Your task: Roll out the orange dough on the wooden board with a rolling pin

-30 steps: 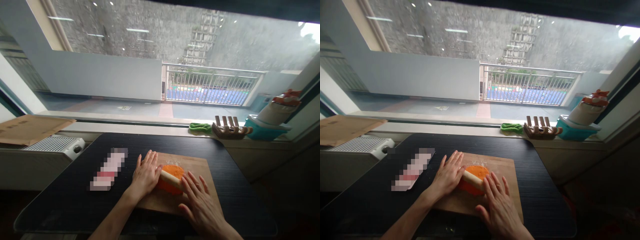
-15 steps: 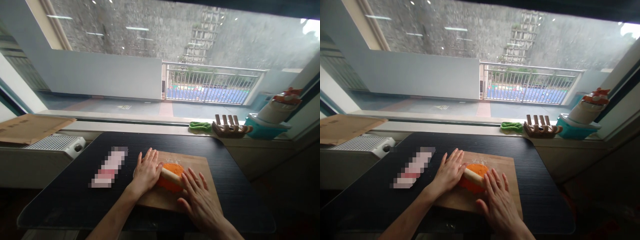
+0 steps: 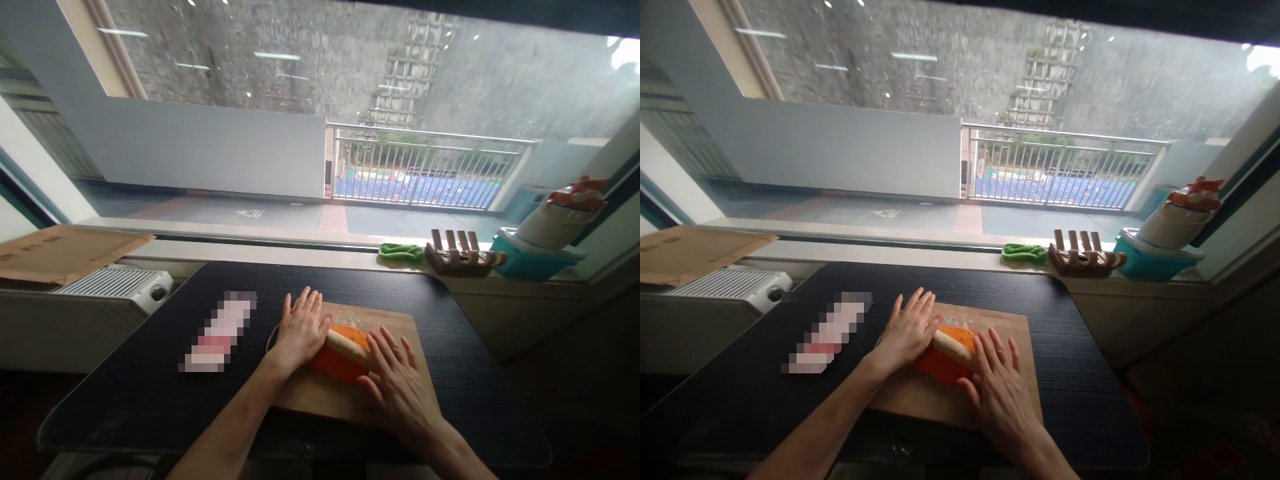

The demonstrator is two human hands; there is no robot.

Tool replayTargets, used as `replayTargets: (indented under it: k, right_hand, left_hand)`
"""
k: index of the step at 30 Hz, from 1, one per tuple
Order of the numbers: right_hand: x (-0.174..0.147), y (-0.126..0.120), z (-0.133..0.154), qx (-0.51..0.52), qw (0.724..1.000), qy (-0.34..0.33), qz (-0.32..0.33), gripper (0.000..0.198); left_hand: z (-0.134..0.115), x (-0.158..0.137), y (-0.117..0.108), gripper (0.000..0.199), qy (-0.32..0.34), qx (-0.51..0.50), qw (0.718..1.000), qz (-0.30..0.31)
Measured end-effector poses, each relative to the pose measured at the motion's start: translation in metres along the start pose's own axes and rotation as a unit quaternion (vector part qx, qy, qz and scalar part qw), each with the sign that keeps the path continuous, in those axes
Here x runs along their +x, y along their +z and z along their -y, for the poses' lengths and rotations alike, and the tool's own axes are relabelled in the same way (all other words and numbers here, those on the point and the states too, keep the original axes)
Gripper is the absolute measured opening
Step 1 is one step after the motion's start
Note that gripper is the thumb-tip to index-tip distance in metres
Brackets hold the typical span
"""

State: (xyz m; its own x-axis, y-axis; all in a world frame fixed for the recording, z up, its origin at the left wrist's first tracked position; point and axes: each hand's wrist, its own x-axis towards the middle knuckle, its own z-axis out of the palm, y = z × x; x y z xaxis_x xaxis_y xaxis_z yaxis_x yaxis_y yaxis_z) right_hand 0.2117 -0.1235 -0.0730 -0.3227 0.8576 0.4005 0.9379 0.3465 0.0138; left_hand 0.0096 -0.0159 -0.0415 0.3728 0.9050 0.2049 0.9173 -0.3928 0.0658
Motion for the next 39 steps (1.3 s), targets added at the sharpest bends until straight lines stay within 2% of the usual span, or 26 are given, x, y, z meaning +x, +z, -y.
replayTargets:
  k: [3,8,10,15,17,21,24,28,31,35,37,39]
  right_hand:
    - [0.004,0.002,-0.003,-0.004,1.0,0.016,-0.005,0.057]
    - [-0.012,-0.003,0.014,-0.004,0.999,-0.037,0.0,0.063]
    - [-0.012,-0.003,0.014,-0.003,0.999,-0.039,0.0,0.063]
    - [0.002,0.002,0.004,-0.017,1.0,0.02,-0.011,0.057]
    - [-0.001,0.001,0.01,-0.016,1.0,0.015,-0.016,0.059]
    - [-0.019,-0.004,0.032,-0.016,0.998,-0.05,-0.04,0.071]
    - [-0.021,-0.006,0.033,-0.019,0.997,-0.065,-0.04,0.069]
    - [-0.009,-0.002,0.021,-0.024,0.999,0.004,-0.032,0.057]
    - [-0.009,0.003,0.026,-0.031,0.999,0.018,-0.036,0.06]
    - [-0.021,-0.001,0.046,-0.032,0.996,-0.034,-0.072,0.072]
    - [-0.022,-0.006,0.048,-0.025,0.995,-0.059,-0.076,0.071]
    - [-0.017,-0.009,0.043,-0.015,0.997,-0.051,-0.058,0.066]
  left_hand:
    - [-0.005,0.011,-0.001,0.053,-0.001,-0.001,1.0,-0.003]
    - [0.002,-0.016,-0.004,0.055,-0.001,-0.005,1.0,0.002]
    - [0.003,-0.019,-0.003,0.055,-0.003,-0.007,1.0,0.002]
    - [-0.004,0.012,0.004,0.053,-0.002,-0.014,1.0,-0.006]
    - [-0.003,0.014,0.005,0.052,0.002,-0.016,1.0,-0.008]
    - [0.009,-0.016,0.001,0.05,0.007,-0.017,1.0,-0.008]
    - [0.015,-0.028,0.0,0.051,0.003,-0.017,1.0,-0.005]
    - [0.005,0.001,0.006,0.05,0.006,-0.018,1.0,-0.005]
    - [0.001,0.015,0.007,0.049,0.013,-0.021,1.0,-0.004]
    - [0.014,-0.013,0.001,0.05,0.013,-0.025,1.0,0.002]
    - [0.022,-0.03,-0.002,0.051,0.009,-0.025,1.0,0.006]
    - [0.024,-0.034,-0.003,0.051,0.009,-0.024,1.0,0.009]
